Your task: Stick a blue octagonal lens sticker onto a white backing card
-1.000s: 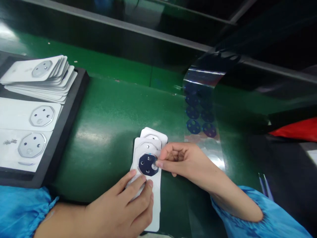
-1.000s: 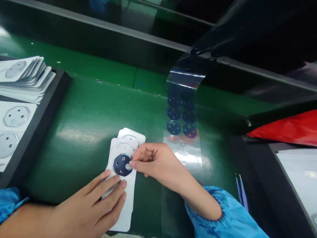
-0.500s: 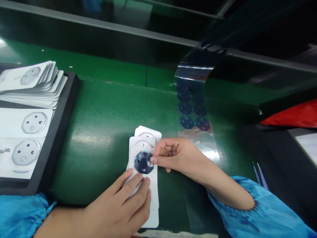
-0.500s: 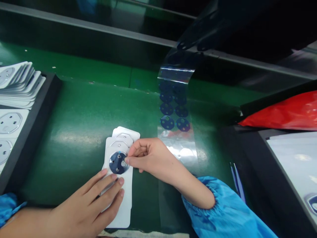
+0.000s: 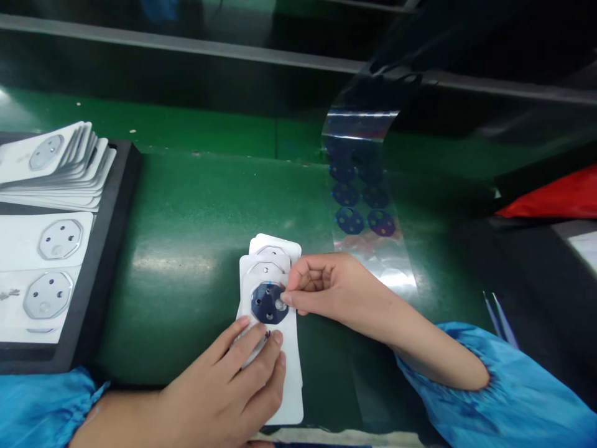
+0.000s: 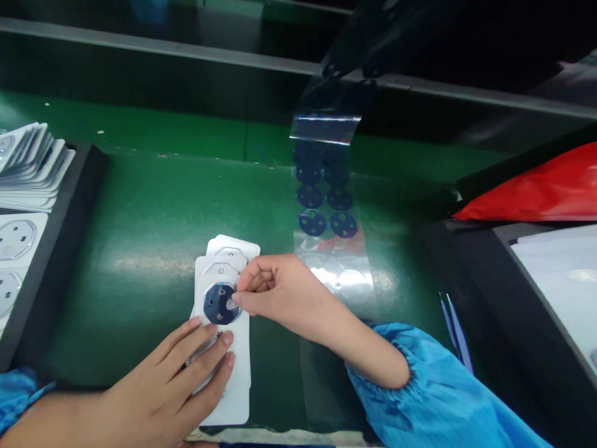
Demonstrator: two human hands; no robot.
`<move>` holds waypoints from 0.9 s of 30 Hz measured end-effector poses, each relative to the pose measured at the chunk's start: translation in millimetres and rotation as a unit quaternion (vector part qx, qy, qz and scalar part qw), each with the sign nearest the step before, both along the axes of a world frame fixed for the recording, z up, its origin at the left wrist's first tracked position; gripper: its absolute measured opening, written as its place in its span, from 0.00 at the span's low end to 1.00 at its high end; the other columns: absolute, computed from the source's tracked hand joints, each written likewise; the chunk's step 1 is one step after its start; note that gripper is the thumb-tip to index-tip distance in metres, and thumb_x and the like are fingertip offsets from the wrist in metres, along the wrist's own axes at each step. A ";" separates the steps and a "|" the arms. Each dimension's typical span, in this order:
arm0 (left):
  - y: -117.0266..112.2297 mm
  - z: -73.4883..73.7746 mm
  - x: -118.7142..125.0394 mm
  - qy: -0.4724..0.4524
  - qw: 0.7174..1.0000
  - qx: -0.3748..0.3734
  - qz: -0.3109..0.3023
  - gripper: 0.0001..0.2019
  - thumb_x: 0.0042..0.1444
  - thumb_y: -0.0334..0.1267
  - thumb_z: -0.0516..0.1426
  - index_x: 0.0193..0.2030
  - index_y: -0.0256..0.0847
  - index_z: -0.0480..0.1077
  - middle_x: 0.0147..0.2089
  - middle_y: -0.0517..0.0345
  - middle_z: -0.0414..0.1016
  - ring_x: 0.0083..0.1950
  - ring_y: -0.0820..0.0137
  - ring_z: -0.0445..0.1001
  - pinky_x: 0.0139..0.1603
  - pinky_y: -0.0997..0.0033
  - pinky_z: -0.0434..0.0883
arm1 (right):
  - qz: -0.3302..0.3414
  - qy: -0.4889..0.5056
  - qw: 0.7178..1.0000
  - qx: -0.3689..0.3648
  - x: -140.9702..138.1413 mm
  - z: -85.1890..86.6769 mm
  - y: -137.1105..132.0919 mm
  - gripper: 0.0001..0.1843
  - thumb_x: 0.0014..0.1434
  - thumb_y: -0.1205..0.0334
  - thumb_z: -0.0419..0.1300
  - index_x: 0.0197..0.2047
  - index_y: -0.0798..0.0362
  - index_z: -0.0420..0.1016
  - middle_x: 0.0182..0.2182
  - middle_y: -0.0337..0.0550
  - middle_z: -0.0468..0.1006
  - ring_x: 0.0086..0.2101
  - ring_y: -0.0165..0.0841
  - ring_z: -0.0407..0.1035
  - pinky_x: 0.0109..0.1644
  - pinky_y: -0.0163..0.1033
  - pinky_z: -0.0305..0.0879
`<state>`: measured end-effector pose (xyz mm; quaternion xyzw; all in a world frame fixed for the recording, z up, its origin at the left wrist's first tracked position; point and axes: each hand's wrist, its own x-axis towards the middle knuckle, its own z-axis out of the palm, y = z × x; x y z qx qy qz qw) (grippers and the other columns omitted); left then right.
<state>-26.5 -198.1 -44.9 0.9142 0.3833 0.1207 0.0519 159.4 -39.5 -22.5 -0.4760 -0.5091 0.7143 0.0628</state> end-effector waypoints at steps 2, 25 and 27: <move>0.2 -0.4 0.1 -0.001 1.000 0.000 -0.002 0.31 0.66 0.60 0.51 0.60 0.34 0.67 0.63 0.44 0.68 0.63 0.49 0.63 0.72 0.45 0.48 | -0.002 -0.002 1.000 0.000 0.6 -0.1 -0.4 0.15 0.41 0.61 0.78 0.26 0.55 0.75 0.21 0.36 0.75 0.24 0.25 0.67 0.28 0.30 0.62; -0.8 -4.6 -1.7 0.001 0.999 0.035 -0.006 0.32 0.66 0.61 0.49 0.61 0.32 0.67 0.63 0.42 0.67 0.62 0.49 0.64 0.69 0.46 0.53 | 0.023 -0.007 1.000 0.013 3.2 -3.6 0.0 0.15 0.43 0.59 0.77 0.26 0.54 0.75 0.22 0.38 0.75 0.25 0.27 0.66 0.29 0.33 0.61; -1.7 -7.7 -1.8 -0.006 0.999 0.042 -0.008 0.33 0.65 0.61 0.49 0.60 0.32 0.67 0.63 0.40 0.66 0.62 0.49 0.64 0.69 0.46 0.53 | 0.023 -0.006 1.000 0.009 3.0 -2.6 -0.2 0.15 0.43 0.60 0.77 0.26 0.54 0.75 0.23 0.38 0.76 0.25 0.27 0.66 0.29 0.32 0.61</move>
